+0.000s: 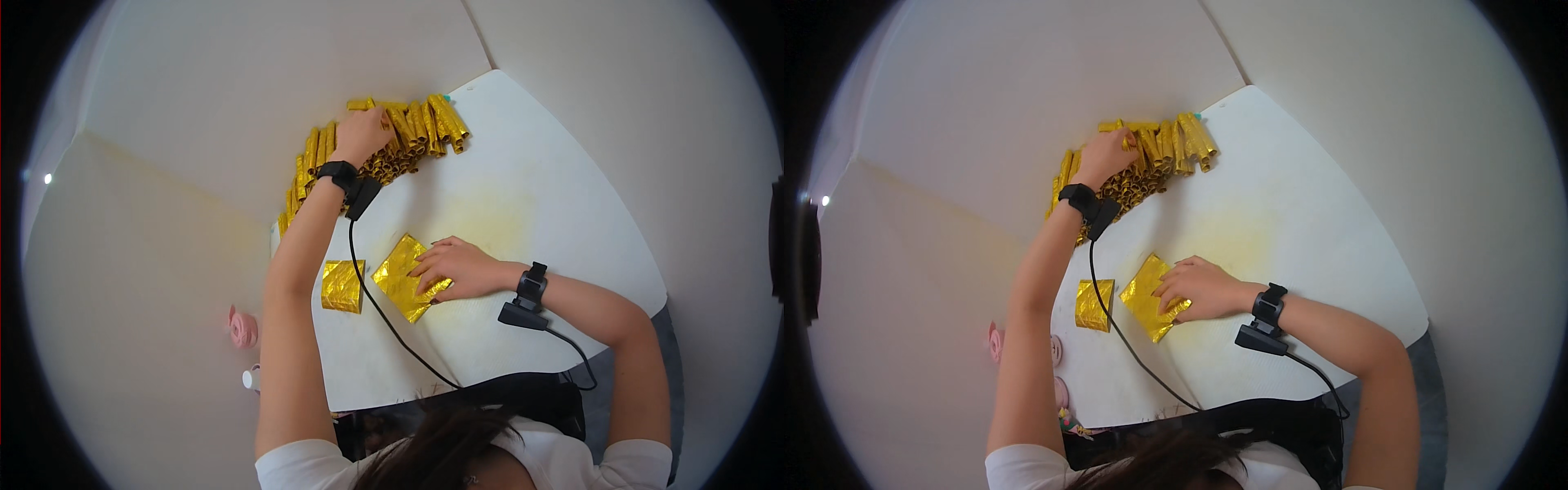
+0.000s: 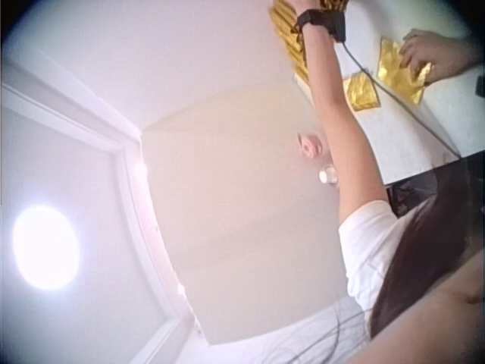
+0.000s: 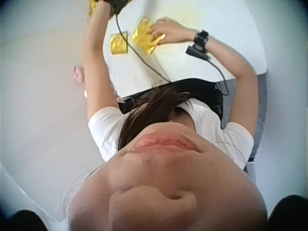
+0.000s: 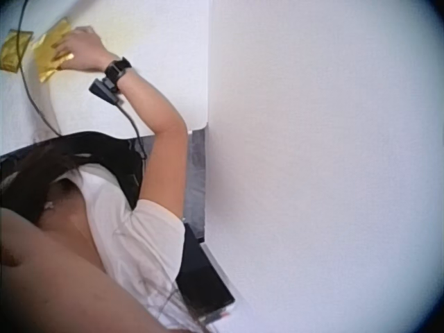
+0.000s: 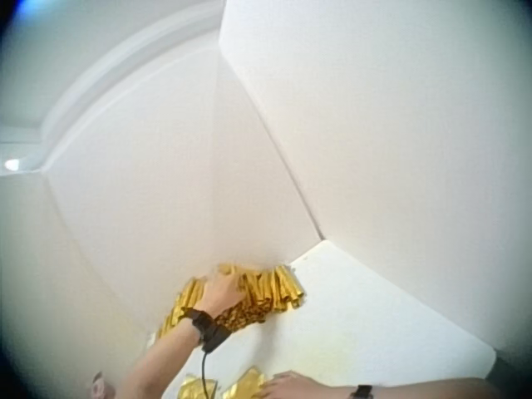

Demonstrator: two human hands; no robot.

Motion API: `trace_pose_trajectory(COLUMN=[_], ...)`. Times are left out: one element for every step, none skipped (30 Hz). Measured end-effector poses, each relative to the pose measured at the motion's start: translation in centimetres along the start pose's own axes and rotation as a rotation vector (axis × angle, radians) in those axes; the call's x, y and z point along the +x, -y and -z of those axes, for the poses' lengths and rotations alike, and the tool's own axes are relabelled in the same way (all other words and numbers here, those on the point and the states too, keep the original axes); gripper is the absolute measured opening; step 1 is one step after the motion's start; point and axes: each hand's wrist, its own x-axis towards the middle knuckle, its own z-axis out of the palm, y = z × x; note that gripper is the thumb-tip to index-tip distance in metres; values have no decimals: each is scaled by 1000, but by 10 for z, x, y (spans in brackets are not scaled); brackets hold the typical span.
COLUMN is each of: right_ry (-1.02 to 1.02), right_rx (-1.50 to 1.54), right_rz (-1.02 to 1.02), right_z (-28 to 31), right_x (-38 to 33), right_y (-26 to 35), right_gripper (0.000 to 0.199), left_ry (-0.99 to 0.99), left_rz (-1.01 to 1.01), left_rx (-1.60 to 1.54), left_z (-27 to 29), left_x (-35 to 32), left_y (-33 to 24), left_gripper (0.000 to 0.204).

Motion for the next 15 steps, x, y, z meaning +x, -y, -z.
trace_pose_trajectory(right_ry=[-5,-1,5,4,-6,-14,-14,-12,-10,-9,-13,-18,-16,-19,-24], right_rx=[-2,-5,-7,-6,-9,-10,-8,-9,-11,-10,-9,-11,-12,-10,-9], right_rz=[-3,-3,-2,-2,2,9,13,13,7,4,-7,-14,-15,-13,-12], right_z=[-1,-2,-2,-2,-3,-3,-3,-3,-2,-2,-2,-2,-2,-2,-2], right_x=[-1,-1,-2,-3,-3,-3,-2,-1,-1,-2,-3,-4,-4,-4,-3], right_y=[-2,-3,-4,-4,-4,-4,-3,-2,-2,-2,-3,-4,-5,-5,-4], right_gripper=[24,24,24,24,24,24,24,24,24,24,24,24,24,24,23], left_ry=[63,62,185,308,309,331,353,354,342,328,330,316,301,300,218], left_rz=[48,43,94,146,146,146,146,151,166,181,180,199,216,214,292], left_rx=[-139,-139,-254,-368,-367,-404,-442,-439,-373,-307,-310,-256,-202,-205,-225], left_z=[-1,-3,-4,-4,-5,-6,-8,-9,-8,-6,-5,-3,-1,0,1], left_x=[0,4,6,8,10,12,12,13,15,17,18,20,21,23,25], left_y=[-1,-2,-3,-4,-2,3,7,11,8,5,2,-1,-3,-5,-4], left_gripper=[29,29,29,30,30,30,30,30,31,33,33,36,39,39,42])
